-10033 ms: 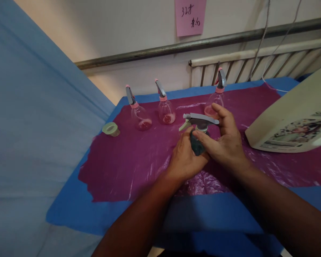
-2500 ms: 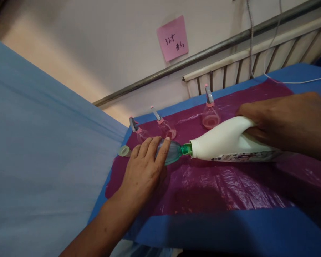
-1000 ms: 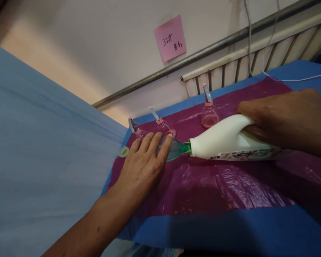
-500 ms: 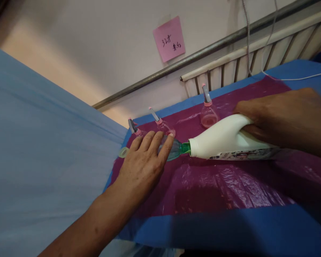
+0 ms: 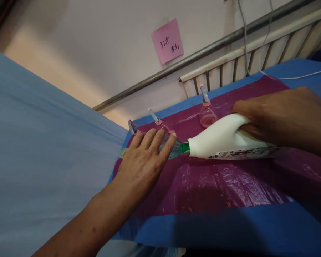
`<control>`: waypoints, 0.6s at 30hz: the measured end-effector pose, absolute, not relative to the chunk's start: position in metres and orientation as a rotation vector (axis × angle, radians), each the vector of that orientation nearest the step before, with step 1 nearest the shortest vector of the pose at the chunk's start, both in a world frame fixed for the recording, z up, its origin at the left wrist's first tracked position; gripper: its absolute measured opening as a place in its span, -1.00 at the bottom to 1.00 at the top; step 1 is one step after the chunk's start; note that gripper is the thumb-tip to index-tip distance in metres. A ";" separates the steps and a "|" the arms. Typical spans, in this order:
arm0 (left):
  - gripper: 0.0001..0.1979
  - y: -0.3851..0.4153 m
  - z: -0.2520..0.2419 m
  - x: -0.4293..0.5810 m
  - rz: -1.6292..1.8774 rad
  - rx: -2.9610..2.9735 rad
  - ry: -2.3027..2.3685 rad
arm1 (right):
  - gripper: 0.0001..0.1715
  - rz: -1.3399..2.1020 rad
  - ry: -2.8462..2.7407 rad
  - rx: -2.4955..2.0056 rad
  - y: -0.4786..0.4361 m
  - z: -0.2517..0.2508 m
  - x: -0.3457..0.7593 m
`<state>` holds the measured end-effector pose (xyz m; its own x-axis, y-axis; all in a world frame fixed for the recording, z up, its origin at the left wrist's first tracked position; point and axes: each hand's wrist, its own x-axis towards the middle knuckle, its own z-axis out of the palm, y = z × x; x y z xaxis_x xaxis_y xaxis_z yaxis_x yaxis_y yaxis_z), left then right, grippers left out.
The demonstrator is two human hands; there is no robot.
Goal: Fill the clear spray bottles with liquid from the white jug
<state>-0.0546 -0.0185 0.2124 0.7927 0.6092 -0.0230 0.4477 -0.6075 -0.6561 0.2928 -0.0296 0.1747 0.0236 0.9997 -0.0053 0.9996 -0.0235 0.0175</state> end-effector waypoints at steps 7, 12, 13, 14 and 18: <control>-0.32 -0.016 0.219 -0.049 0.355 -2.316 -0.727 | -0.87 0.037 2.199 2.230 -0.030 0.172 0.295; -0.31 -0.016 0.224 -0.046 0.341 -2.328 -0.679 | -0.85 0.071 2.188 2.228 -0.029 0.167 0.296; -0.31 -0.016 0.225 -0.045 0.340 -2.331 -0.671 | -0.85 0.078 2.196 2.231 -0.029 0.167 0.296; -0.32 -0.016 0.226 -0.044 0.337 -2.336 -0.663 | -0.85 0.084 2.205 2.233 -0.030 0.166 0.297; -0.32 -0.016 0.228 -0.041 0.318 -2.367 -0.661 | -0.83 0.100 2.220 2.240 -0.030 0.164 0.298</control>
